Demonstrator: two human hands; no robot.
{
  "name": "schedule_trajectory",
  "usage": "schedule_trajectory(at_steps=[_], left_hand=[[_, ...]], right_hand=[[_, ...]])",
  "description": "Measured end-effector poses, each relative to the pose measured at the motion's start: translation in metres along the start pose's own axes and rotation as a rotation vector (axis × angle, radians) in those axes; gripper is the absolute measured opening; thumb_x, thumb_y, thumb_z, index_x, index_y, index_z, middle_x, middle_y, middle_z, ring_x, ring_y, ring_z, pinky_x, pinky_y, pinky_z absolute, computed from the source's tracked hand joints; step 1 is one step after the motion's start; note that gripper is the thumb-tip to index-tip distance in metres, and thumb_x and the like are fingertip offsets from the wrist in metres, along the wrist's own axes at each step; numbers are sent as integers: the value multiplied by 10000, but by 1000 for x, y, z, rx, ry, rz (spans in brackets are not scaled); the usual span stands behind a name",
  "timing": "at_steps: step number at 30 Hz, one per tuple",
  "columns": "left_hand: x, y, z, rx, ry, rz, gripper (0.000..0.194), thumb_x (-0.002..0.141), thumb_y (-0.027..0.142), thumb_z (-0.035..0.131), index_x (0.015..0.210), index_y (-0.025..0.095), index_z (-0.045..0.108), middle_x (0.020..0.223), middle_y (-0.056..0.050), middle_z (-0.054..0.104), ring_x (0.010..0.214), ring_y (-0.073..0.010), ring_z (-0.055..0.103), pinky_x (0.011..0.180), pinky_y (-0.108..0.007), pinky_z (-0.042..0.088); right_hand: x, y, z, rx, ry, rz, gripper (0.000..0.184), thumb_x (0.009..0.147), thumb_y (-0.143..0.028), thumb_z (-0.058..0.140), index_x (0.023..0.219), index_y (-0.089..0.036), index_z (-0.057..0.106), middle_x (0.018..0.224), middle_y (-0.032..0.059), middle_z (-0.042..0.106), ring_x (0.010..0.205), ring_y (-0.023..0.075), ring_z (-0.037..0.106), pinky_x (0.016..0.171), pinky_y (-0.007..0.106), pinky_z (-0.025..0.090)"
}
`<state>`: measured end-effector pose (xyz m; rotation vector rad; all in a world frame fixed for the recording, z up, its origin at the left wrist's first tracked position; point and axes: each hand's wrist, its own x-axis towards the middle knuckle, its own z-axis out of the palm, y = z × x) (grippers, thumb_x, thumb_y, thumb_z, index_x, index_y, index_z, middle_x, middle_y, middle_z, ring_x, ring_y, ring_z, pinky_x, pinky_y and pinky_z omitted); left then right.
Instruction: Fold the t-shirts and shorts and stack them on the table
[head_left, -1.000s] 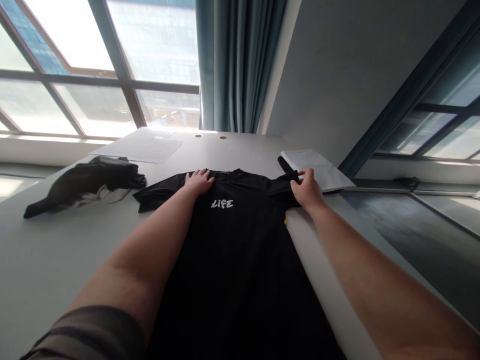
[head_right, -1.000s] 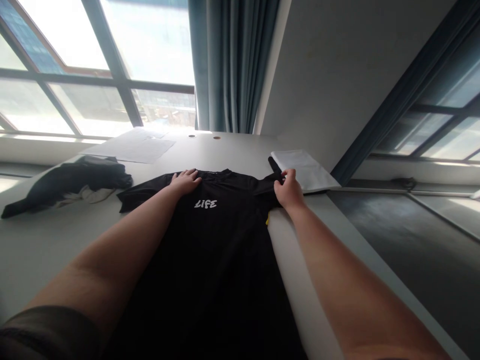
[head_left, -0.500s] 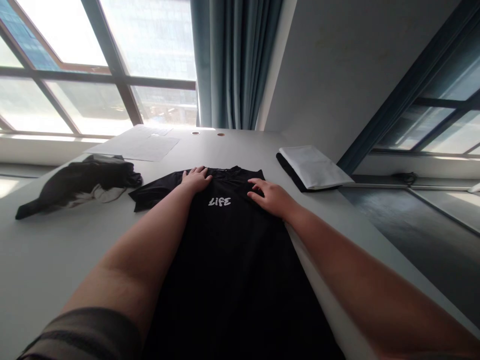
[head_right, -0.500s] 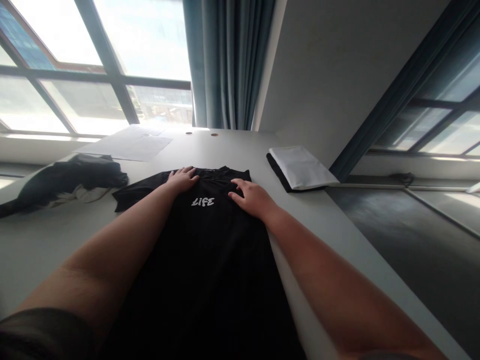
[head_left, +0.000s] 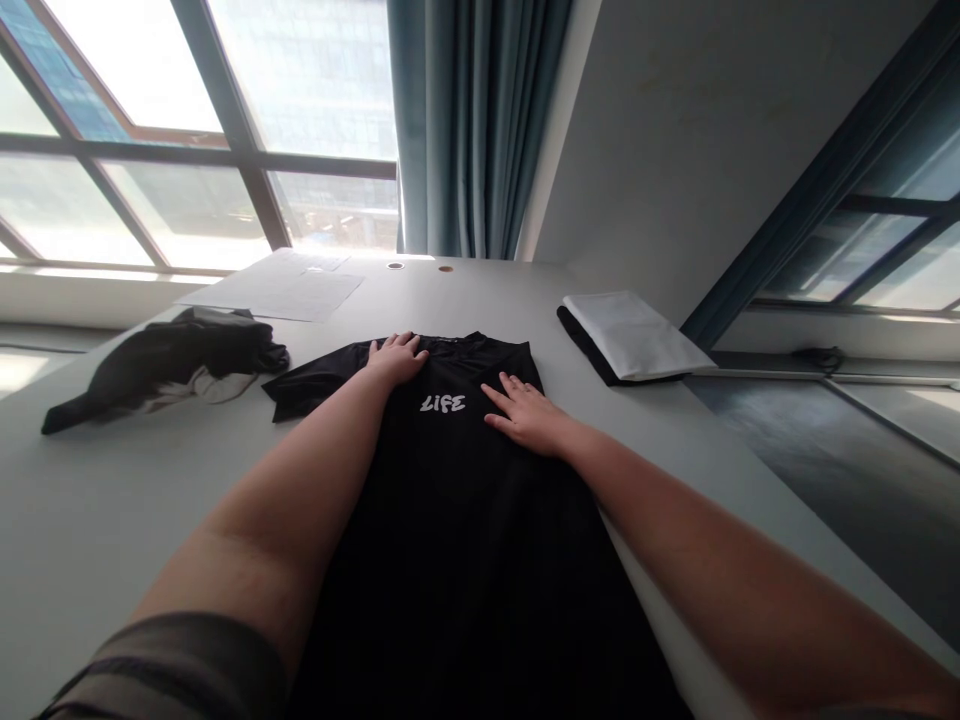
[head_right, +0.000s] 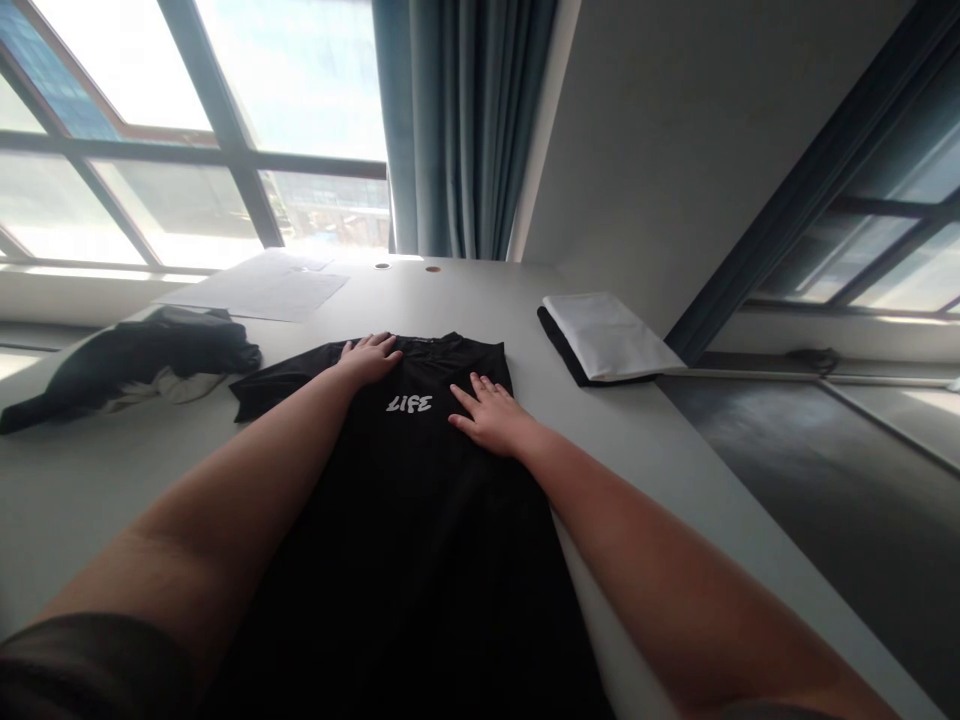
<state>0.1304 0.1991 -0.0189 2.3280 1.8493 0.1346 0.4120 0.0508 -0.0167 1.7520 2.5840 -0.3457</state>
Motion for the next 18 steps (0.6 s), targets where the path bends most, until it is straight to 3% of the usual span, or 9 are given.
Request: schedule_trajectory(at_steps=[5,9,12,15,18], left_hand=[[-6,7,-3,27,-40,-21,717,1025,632,230,1683,347,244,1782,-29,54,1628,-357,74,1260,-681,76],[-23,23,-9,33,30,-194,745,1003,680,232,1679,366,252,1782,-40,40,1615,-401,119,1240,-698,136],[-46,24,-18,64,-29,-268,790,993,677,278,1696,323,198,1777,-79,64,1611,-416,124,1228,-712,151],[-83,-2,-30,101,-99,-254,792,993,662,306,1694,305,212,1767,-97,125,1601,-424,161,1207,-729,187],[-134,-54,-39,122,49,-302,760,1012,641,256,1667,259,306,1728,-141,276,1519,-418,367,1183,-644,314]], right_hand=[[0,1,-6,-2,-62,-90,779,1020,-717,337,1695,-350,213,1760,28,26,1627,350,40,1312,566,84],[-2,-2,-9,-11,-54,-81,782,1009,-714,374,1690,-361,226,1763,21,47,1628,342,52,1313,553,85],[-4,-3,-9,-15,-39,-82,787,999,-723,388,1685,-360,253,1763,27,78,1627,342,76,1312,550,98],[-5,-3,-8,-17,-22,-83,791,999,-715,394,1684,-338,273,1762,50,96,1626,337,96,1311,543,112],[-6,-2,-8,-13,-10,-93,787,997,-698,409,1678,-318,304,1759,63,114,1624,335,119,1311,538,123]])
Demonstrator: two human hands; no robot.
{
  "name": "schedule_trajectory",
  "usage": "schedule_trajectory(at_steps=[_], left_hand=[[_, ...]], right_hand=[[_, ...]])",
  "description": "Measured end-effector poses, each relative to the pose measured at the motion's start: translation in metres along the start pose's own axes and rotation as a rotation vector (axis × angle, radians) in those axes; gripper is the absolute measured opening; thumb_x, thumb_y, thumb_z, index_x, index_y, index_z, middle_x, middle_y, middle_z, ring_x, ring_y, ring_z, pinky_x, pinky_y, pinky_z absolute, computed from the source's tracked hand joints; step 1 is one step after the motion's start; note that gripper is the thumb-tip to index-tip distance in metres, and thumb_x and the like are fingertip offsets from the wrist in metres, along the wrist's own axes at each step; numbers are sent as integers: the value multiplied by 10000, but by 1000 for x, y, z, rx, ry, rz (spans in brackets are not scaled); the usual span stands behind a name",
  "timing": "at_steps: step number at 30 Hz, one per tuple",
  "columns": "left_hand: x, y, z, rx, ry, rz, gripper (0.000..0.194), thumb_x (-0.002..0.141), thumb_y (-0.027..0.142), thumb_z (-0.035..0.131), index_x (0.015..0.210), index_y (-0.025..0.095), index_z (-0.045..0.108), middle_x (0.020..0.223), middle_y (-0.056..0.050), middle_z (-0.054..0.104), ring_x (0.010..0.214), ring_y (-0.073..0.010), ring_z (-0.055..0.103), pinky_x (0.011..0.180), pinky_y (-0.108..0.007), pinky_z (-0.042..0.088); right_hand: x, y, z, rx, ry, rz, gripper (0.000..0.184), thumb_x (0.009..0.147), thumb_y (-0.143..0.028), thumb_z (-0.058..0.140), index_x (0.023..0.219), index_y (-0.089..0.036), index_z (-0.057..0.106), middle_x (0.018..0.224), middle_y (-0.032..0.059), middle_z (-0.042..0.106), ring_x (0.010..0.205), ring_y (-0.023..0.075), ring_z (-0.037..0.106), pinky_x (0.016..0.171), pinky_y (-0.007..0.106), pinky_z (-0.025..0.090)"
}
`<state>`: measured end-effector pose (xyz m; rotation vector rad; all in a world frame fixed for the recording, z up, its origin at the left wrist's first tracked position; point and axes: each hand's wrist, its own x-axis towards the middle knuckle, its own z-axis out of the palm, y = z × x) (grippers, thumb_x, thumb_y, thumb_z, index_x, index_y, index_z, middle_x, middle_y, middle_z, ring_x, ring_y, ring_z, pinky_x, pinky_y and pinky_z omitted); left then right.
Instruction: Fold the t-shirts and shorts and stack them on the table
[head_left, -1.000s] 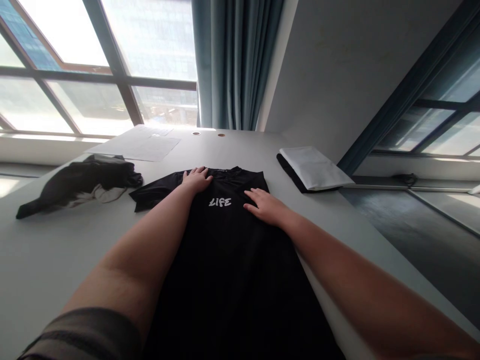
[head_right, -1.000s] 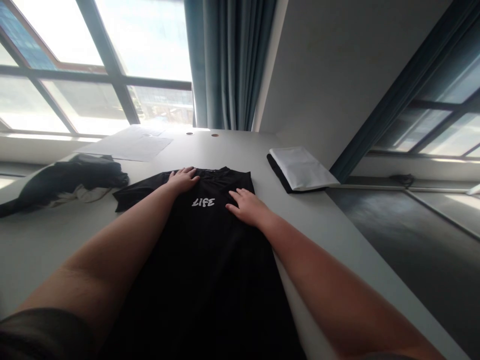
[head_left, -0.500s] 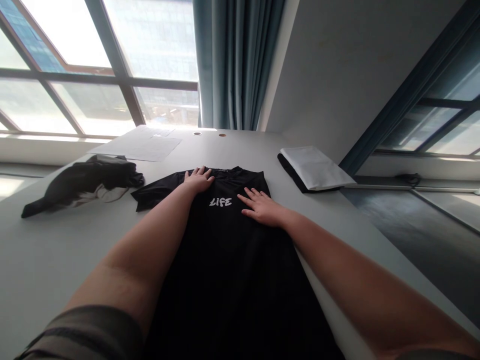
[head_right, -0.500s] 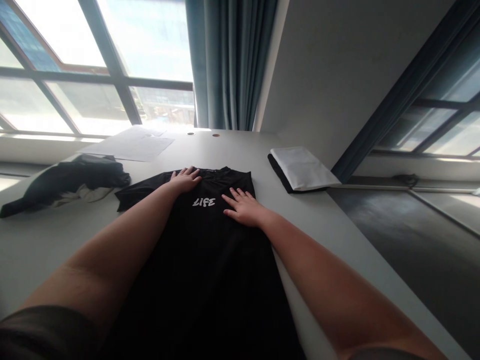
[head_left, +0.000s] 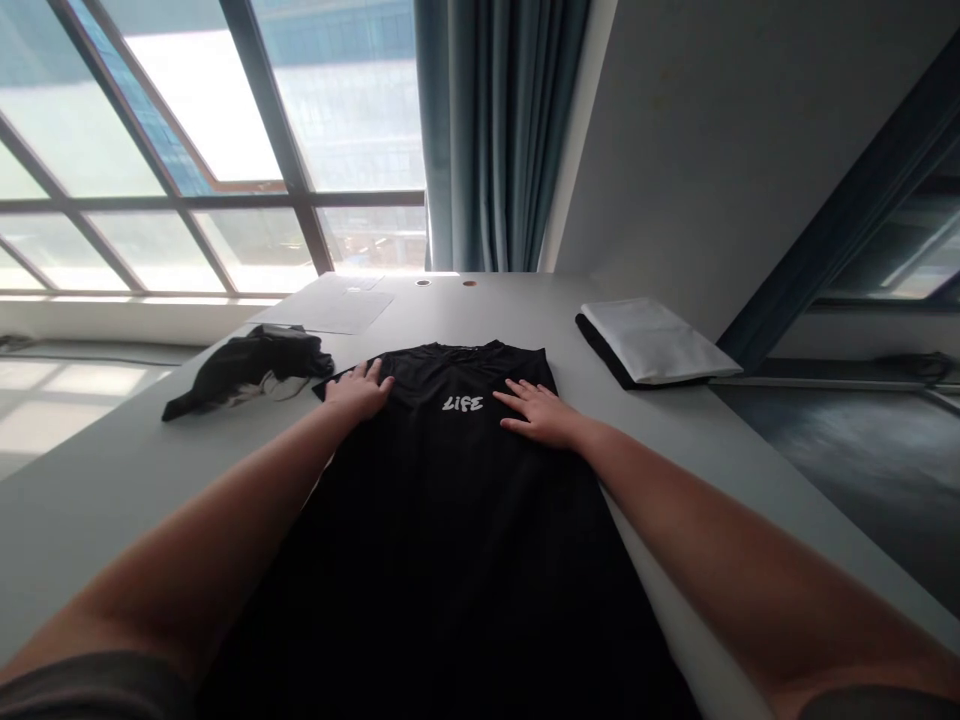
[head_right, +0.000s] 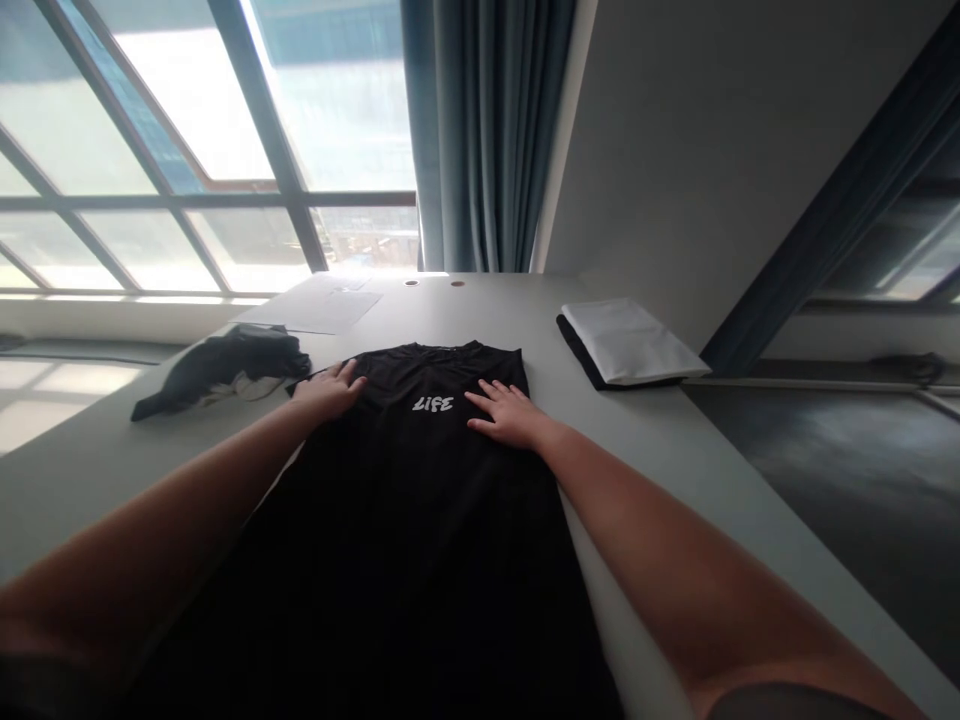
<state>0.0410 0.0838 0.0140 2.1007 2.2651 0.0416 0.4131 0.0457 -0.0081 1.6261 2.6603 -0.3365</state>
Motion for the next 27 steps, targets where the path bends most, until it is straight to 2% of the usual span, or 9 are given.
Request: schedule_trajectory(at_steps=[2,3,6,10,13,15,18,22,27], left_hand=[[-20,-45,-2,13,110,-113,724,1023,606,236,1581,201,457,1630,-193,446,1414,-420,500,1103,-589,419],[-28,-63,-4,28,125,-176,713,1024,598,240,1527,176,517,1569,-222,509,1368,-432,538,1064,-582,446],[-43,-91,-9,49,123,-255,683,1011,613,300,1423,154,593,1388,-254,651,1239,-442,629,984,-551,488],[-44,-80,-10,-34,110,-161,642,1017,614,300,1433,214,581,1262,-189,741,1136,-398,699,918,-479,527],[-37,-70,-3,-35,160,-81,570,970,590,437,1367,226,624,1263,-168,741,1159,-388,687,914,-450,533],[-31,-72,3,-58,161,-73,496,939,534,503,1293,222,655,1227,-159,751,1132,-370,691,898,-428,537],[-22,-81,9,-112,178,-73,400,948,460,481,1232,249,668,1204,-135,751,1094,-348,692,871,-412,535],[-19,-87,10,-227,257,-129,410,990,429,388,1286,264,619,1231,-128,730,1087,-349,691,903,-441,516],[-22,-81,11,-347,306,-82,370,958,407,487,1275,246,592,1151,-120,723,1052,-348,691,934,-452,492]], right_hand=[[0,1,0,10,7,-8,787,988,-703,417,1671,-323,322,1757,55,128,1621,337,132,1311,540,129],[-1,1,1,14,12,-10,789,985,-706,419,1670,-324,327,1756,52,134,1621,337,136,1311,540,132],[-1,1,1,14,23,-2,784,985,-693,425,1667,-317,336,1755,56,146,1620,334,144,1311,538,137],[-1,1,1,18,29,-11,772,987,-678,424,1659,-304,359,1751,66,168,1615,338,166,1308,544,150],[0,3,2,18,37,-29,772,989,-677,419,1657,-295,368,1748,74,179,1612,342,179,1304,554,164],[1,5,3,20,45,-39,766,988,-684,418,1654,-306,374,1746,67,184,1610,347,187,1301,565,171],[2,7,4,19,46,-41,765,988,-692,421,1652,-316,376,1747,56,186,1609,349,190,1302,567,172],[3,8,5,18,43,-46,767,992,-693,426,1654,-311,370,1750,54,186,1611,340,187,1307,550,163],[4,9,6,12,37,-46,763,997,-683,424,1655,-301,369,1750,66,185,1612,335,186,1305,547,165]])
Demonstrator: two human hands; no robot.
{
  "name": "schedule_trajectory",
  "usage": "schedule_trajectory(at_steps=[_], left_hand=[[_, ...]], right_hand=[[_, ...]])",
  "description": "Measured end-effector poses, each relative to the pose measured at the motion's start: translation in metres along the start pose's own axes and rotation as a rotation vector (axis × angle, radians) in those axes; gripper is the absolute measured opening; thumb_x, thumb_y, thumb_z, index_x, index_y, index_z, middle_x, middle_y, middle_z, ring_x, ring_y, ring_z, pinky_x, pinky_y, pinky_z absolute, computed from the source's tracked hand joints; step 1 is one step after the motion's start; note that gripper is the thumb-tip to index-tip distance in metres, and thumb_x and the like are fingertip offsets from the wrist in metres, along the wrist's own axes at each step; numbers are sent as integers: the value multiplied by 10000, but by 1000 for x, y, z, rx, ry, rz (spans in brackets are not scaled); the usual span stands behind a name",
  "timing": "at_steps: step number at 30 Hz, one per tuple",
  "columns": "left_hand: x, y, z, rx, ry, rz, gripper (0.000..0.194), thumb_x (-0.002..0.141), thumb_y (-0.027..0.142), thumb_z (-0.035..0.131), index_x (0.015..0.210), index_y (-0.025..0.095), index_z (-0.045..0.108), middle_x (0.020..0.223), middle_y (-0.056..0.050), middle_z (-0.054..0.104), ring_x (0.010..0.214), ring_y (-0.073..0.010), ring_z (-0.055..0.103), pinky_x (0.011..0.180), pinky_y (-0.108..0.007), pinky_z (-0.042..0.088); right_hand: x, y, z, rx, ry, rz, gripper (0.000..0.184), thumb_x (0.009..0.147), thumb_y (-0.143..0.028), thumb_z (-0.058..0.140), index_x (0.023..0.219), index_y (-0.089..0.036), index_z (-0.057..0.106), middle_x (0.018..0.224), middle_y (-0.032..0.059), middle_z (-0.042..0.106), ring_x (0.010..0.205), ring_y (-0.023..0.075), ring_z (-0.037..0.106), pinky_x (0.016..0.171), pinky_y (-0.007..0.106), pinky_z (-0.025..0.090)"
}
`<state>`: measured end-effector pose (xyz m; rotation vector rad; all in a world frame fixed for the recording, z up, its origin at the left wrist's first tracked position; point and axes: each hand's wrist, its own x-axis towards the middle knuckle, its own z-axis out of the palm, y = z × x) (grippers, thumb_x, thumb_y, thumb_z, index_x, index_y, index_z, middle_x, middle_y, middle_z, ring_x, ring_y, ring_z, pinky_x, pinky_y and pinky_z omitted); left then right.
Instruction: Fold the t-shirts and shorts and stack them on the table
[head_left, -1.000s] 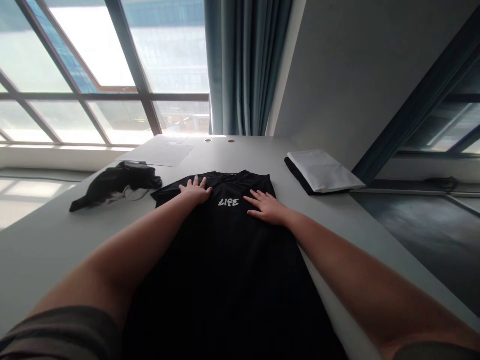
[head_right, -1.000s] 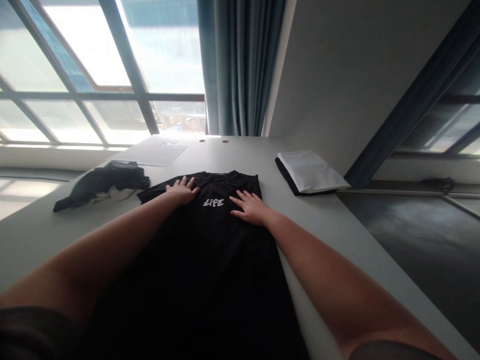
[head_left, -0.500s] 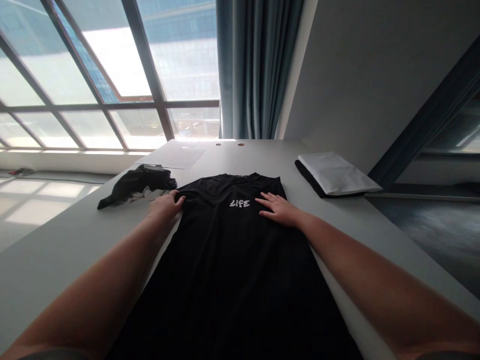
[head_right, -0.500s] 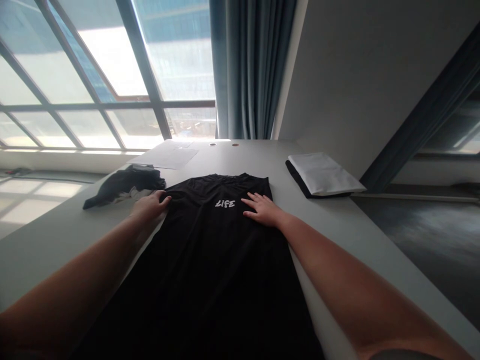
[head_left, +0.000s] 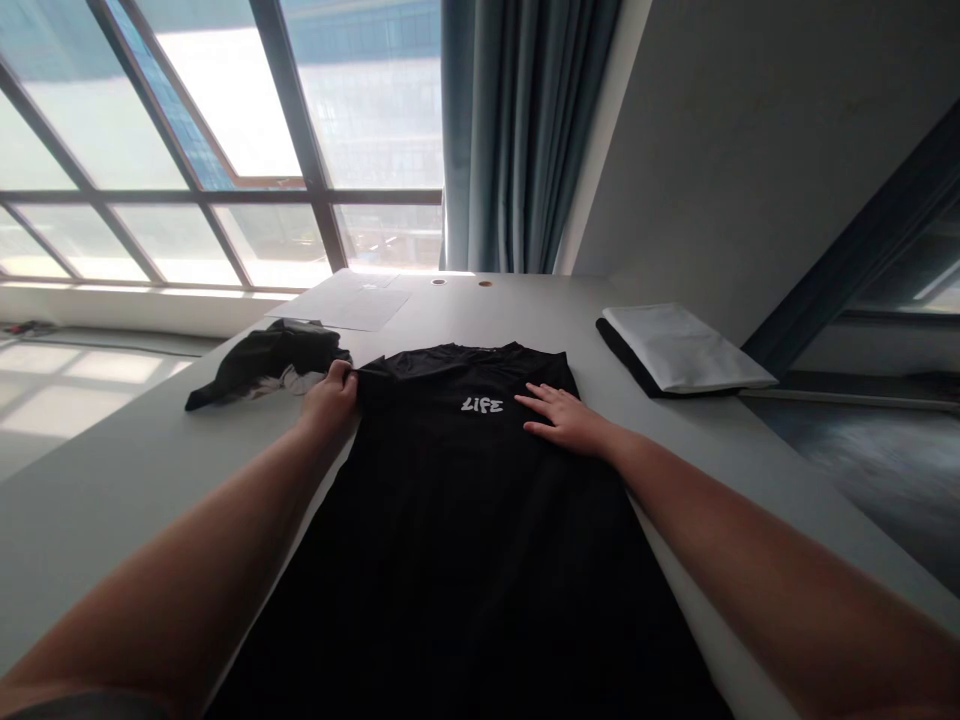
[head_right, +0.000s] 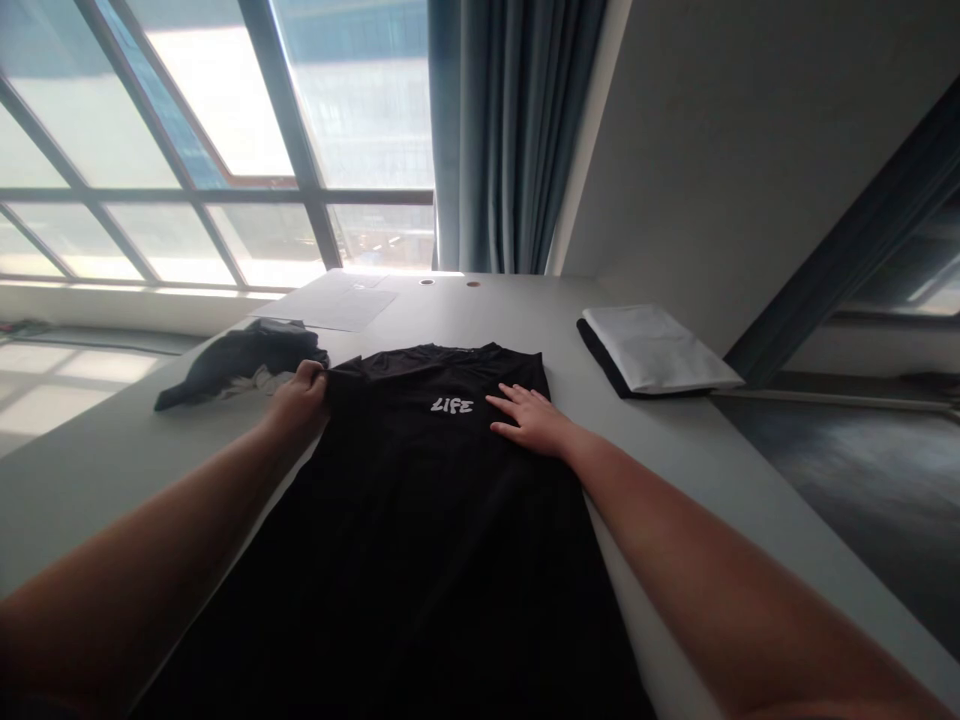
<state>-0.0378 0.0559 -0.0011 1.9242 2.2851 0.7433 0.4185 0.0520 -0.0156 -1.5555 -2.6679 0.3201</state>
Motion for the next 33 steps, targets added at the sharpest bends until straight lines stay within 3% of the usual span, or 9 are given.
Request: schedule_trajectory(at_steps=[4,7,9,12,15,18,21,24,33], left_hand=[[2,-1,3,-279,1,18,438,970,499,456,1302,238,570,1007,-53,715,968,-265,687,860,-366,543],[3,0,1,-335,16,100,438,911,472,546,1255,214,631,1052,-53,716,964,-246,683,880,-352,560],[1,6,-3,-263,46,181,418,889,429,581,1227,205,679,1193,-81,696,1064,-266,676,962,-377,553],[-7,27,-11,-82,71,341,478,915,386,572,1355,223,665,1482,-100,557,1297,-296,598,1123,-389,482],[-20,54,-13,81,-40,532,597,954,356,544,1545,278,522,1611,-72,452,1378,-302,554,1188,-387,428],[-35,72,-6,158,-187,712,674,990,454,534,1638,375,364,1661,-25,412,1419,-313,521,1211,-435,396],[-42,75,9,208,-303,684,685,1028,561,453,1661,333,328,1689,-56,387,1525,-320,401,1252,-476,320],[-40,68,22,234,-402,612,666,1052,562,380,1649,267,373,1722,-74,301,1590,-297,280,1287,-454,244],[-37,62,31,267,-385,573,672,1048,586,368,1657,302,351,1738,-46,234,1602,-293,244,1290,-456,217]], right_hand=[[0,0,0,4,7,-5,764,994,-679,430,1653,-296,376,1747,70,191,1610,341,191,1304,554,169],[0,0,0,4,12,-6,767,990,-685,426,1651,-299,382,1745,69,196,1609,345,196,1302,561,177],[0,-1,0,4,11,-4,768,991,-684,422,1652,-295,380,1745,69,194,1610,342,191,1304,554,176],[0,-1,1,12,17,-3,766,989,-692,425,1651,-311,379,1745,53,202,1610,342,190,1308,550,170],[1,1,2,18,23,-9,765,985,-697,430,1649,-321,382,1745,45,203,1608,343,197,1308,554,170],[2,3,4,18,26,-16,766,986,-697,427,1648,-314,385,1745,55,197,1608,343,198,1303,563,175],[2,3,3,15,28,-14,765,987,-705,422,1649,-323,379,1746,49,201,1610,338,195,1303,560,172],[1,2,2,2,16,-6,767,989,-703,421,1651,-318,375,1747,51,201,1611,331,192,1306,547,173],[1,1,3,7,8,-9,760,999,-683,407,1674,-349,303,1750,41,149,1613,352,160,1297,585,173]])
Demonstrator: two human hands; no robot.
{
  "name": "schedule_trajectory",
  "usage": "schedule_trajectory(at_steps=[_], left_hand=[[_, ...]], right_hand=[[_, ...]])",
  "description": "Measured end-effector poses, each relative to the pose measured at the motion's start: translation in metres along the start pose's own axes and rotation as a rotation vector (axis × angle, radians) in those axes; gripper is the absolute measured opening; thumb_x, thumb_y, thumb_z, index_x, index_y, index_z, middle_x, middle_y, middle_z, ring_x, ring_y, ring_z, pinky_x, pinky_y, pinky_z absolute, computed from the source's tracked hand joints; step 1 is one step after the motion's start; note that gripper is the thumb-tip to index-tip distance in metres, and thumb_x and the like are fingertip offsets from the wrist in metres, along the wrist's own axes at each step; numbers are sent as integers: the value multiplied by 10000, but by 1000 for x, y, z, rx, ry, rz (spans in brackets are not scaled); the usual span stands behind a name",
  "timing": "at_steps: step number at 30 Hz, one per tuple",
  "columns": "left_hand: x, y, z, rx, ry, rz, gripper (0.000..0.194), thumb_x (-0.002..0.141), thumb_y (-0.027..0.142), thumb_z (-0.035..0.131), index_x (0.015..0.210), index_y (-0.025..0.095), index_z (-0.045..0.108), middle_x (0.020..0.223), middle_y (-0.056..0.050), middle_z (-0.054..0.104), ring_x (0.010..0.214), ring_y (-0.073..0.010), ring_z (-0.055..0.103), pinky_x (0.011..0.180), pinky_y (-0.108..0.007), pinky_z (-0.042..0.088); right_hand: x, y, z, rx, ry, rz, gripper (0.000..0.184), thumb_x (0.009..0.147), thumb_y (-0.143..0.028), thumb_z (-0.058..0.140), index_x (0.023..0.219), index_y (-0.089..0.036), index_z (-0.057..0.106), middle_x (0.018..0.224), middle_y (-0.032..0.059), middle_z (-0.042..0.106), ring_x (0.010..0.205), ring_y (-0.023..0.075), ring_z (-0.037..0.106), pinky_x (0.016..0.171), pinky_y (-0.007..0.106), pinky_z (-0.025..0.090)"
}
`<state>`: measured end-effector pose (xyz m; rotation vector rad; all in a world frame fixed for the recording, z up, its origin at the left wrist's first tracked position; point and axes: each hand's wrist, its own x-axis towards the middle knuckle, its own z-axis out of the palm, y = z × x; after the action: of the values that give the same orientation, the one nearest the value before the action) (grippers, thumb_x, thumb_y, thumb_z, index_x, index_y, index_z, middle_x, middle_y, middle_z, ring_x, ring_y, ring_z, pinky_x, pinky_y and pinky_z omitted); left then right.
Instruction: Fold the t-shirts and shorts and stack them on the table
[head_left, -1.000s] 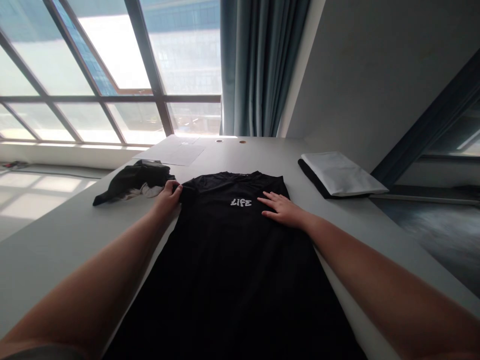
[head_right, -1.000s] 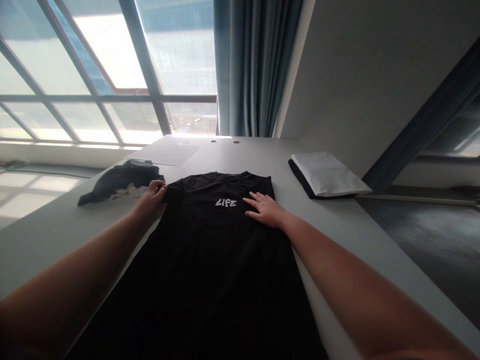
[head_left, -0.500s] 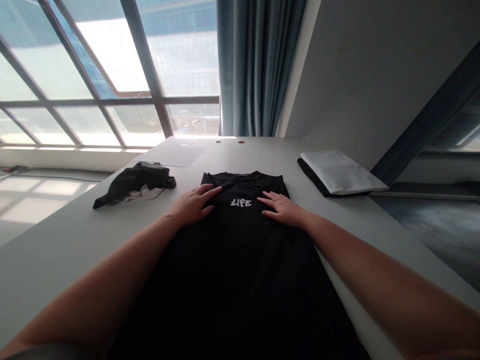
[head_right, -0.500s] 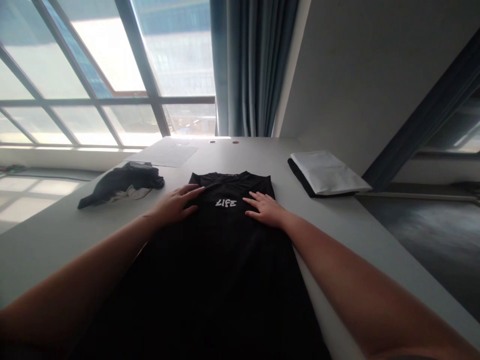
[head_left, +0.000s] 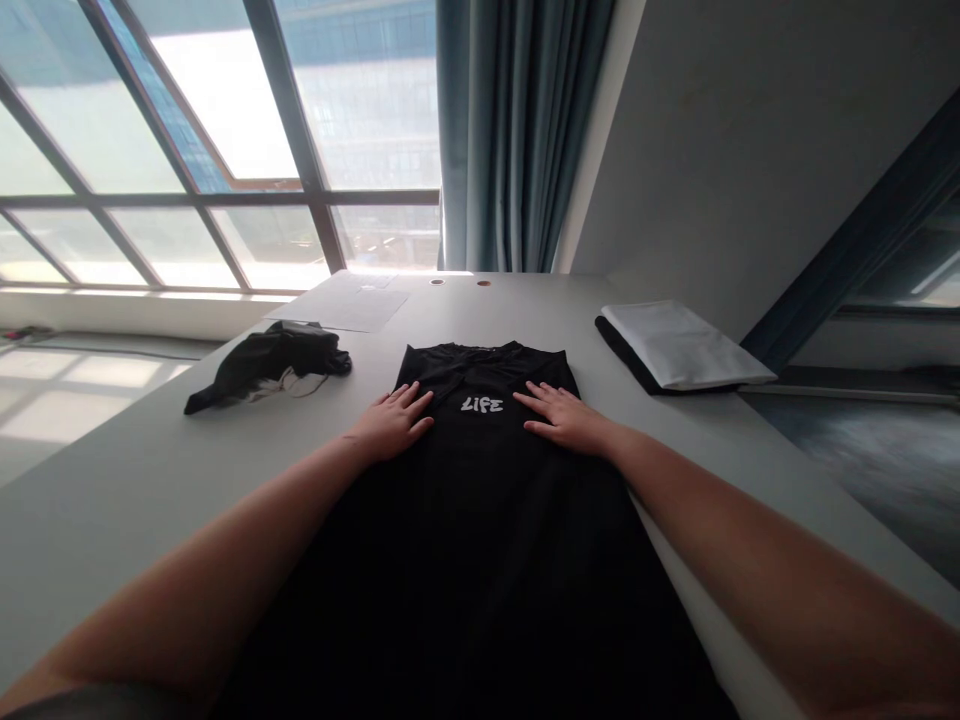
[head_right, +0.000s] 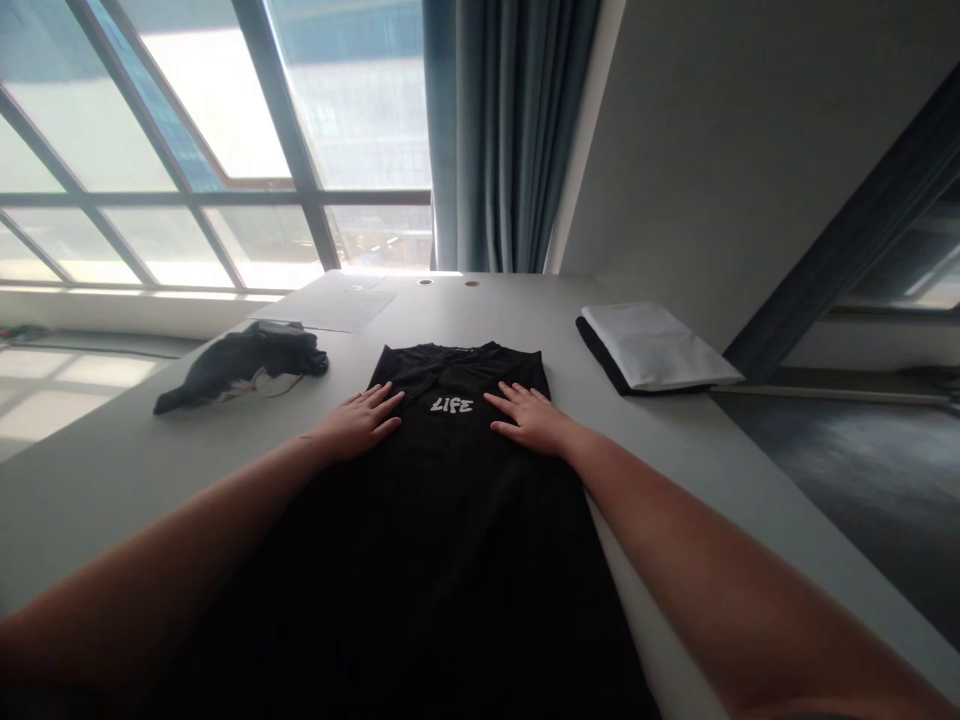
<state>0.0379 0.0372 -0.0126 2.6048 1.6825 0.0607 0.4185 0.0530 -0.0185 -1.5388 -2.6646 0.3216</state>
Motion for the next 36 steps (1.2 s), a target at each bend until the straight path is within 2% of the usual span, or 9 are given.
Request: schedule_trajectory(at_steps=[8,12,14,17,20,25,30,33,36], left_hand=[[7,3,-3,20,-53,-19,709,1059,611,304,1680,269,286,1754,-80,173,1619,-315,167,1291,-497,183],[-2,6,-4,15,30,-52,667,1057,583,339,1655,289,352,1747,-55,235,1595,-311,261,1282,-459,234],[-16,6,-4,8,94,-96,699,1051,556,355,1667,227,319,1745,-83,238,1590,-302,278,1284,-431,244],[-53,0,0,-40,157,-122,778,1039,542,346,1682,119,233,1741,-126,228,1606,-276,235,1300,-395,224],[-109,-12,7,-89,103,-167,806,1009,594,384,1677,159,265,1709,-113,321,1583,-283,301,1298,-413,252],[-202,-14,7,-146,141,-215,772,995,558,460,1632,133,360,1647,-159,433,1537,-339,388,1269,-513,320],[-248,16,-17,-351,117,-142,698,951,426,553,1602,214,416,1571,-113,548,1444,-309,515,1213,-480,410],[-263,37,-29,-436,113,-323,631,958,386,526,1569,251,448,1381,-104,691,1225,-291,677,1073,-447,515],[-282,49,-34,-464,22,-508,649,967,377,519,1592,259,391,1251,-99,743,1110,-286,726,948,-408,547]], right_hand=[[5,-3,-1,-30,-23,46,768,1006,-678,399,1684,-342,266,1755,50,123,1619,327,140,1307,549,149],[4,-3,-1,-29,-16,38,760,1005,-683,396,1677,-345,290,1753,46,125,1617,333,143,1305,559,154],[0,-4,-1,-30,-16,32,769,1009,-672,395,1683,-321,280,1752,61,132,1617,328,147,1306,547,160],[-8,-3,0,-40,0,8,754,1023,-645,380,1680,-283,304,1746,85,168,1611,329,184,1304,534,185],[-14,-1,4,-53,39,-12,717,1027,-616,385,1656,-270,374,1733,96,223,1599,344,228,1293,545,224],[-10,-7,0,-12,157,-79,657,987,-517,517,1578,-230,503,1671,139,376,1541,340,367,1266,526,309],[38,-69,-30,44,327,-237,412,968,-412,591,1296,-201,721,1422,138,604,1346,287,567,1213,421,392],[86,-130,-40,6,218,-207,378,985,-412,597,1278,-216,734,1274,111,680,1215,253,631,1122,354,454],[139,-182,-34,-27,96,-109,448,960,-504,644,1322,-250,709,1309,101,683,1232,259,628,1071,327,473]])
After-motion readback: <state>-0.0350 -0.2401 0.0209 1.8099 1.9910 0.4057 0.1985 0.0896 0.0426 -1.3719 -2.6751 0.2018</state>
